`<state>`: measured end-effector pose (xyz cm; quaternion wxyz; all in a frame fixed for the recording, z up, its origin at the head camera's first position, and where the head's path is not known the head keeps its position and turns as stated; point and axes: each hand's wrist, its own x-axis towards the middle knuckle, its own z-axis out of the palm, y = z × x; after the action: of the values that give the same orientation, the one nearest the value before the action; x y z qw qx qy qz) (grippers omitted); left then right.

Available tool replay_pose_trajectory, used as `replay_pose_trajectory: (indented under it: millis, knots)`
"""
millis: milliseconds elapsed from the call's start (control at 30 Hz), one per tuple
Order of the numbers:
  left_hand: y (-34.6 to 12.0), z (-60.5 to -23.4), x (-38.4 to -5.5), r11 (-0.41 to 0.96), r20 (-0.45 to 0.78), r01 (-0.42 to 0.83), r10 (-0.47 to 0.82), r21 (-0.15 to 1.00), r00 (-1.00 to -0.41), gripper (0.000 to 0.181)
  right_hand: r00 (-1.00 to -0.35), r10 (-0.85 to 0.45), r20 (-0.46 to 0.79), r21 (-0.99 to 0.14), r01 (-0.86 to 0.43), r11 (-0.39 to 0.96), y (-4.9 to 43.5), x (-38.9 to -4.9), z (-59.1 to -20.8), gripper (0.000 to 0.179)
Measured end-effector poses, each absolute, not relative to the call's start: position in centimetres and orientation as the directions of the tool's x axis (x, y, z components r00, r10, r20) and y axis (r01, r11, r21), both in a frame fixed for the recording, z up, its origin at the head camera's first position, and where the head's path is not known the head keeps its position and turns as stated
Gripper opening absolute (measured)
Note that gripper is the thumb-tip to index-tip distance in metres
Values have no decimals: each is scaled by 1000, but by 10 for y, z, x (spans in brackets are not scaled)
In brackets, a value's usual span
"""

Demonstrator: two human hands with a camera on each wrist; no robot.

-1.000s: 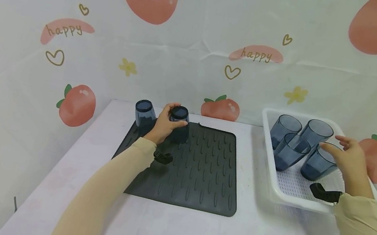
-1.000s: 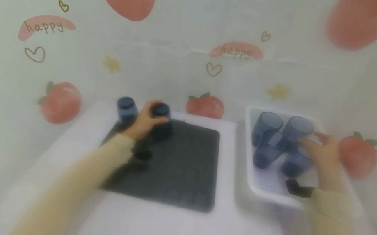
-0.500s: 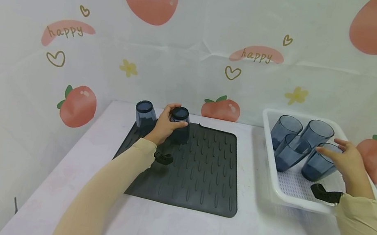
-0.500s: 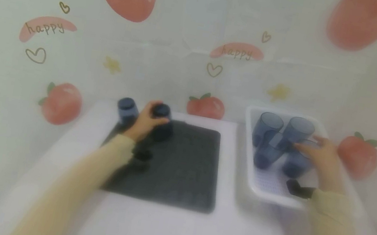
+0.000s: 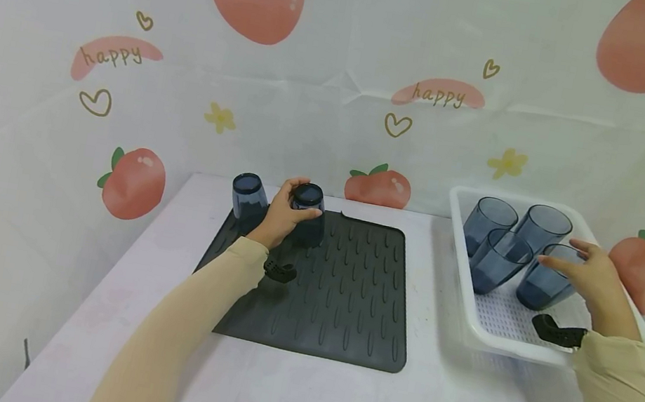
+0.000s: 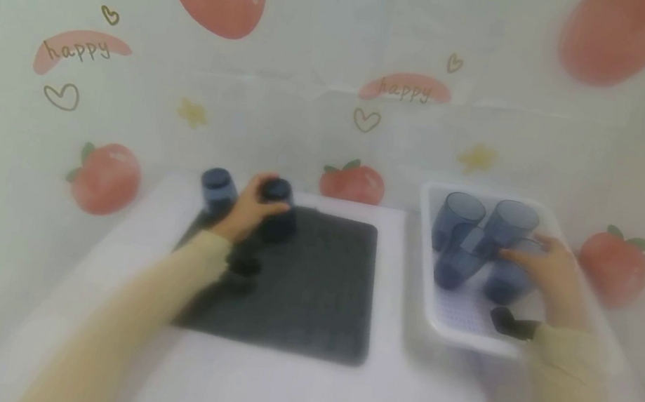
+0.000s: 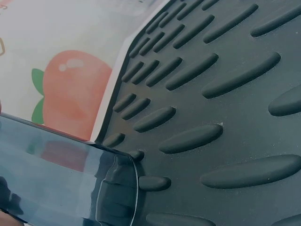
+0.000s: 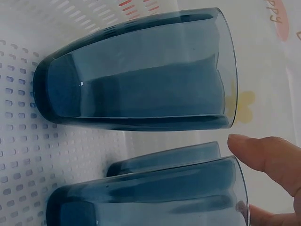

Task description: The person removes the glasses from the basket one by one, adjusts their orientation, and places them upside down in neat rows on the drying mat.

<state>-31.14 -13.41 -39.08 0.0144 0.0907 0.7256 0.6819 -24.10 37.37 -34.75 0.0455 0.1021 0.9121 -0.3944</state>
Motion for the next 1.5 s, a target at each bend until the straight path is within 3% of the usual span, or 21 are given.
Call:
replay_pose_trajectory:
  millis: [333,600,1500]
  knots:
    - [-134,-405,-323,57,146,155,135,986,-980,68,-974,130,-185,-717,224,661,375,-241,-349,102]
    - [-134,-404,-323,49,143,150,133,987,-981,69,-984,128,-126,-726,179,664,372,-242,-351,97]
    - [-133,-403,-319,60,140,148,121,987,-983,69,-968,125,-218,-715,246,655,377,-245,-354,106]
